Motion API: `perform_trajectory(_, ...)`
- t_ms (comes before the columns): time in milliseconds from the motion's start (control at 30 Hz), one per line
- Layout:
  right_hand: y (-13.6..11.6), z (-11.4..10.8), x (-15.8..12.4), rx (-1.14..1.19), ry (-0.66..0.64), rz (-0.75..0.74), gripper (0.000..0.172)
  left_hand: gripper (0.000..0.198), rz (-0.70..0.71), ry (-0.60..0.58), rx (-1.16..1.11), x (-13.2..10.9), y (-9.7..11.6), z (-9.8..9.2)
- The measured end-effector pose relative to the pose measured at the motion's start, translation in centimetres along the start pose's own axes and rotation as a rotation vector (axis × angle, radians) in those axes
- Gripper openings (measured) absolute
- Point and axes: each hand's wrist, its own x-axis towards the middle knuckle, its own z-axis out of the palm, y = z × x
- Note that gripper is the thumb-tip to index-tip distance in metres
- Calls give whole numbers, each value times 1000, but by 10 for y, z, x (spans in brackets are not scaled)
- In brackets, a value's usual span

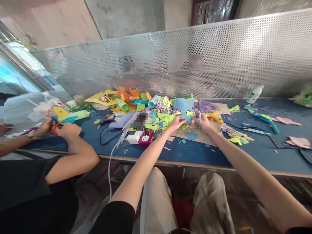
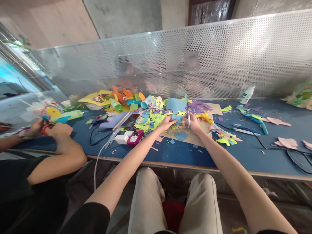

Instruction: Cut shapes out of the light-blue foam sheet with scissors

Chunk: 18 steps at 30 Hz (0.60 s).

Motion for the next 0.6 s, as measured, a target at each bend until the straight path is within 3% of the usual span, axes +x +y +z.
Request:
perform_trajectory(333,10,1,3,65,84,-7,33,48,-1,-2,97,-1,3,-2)
perform_trajectory(467,7,2,4,9,119,-49,34,50,58,52,107,-4,2,-5)
perform_trajectory(600,-9,6,-1,15,121,-88,34,48,152,203,58,-5,8,-7)
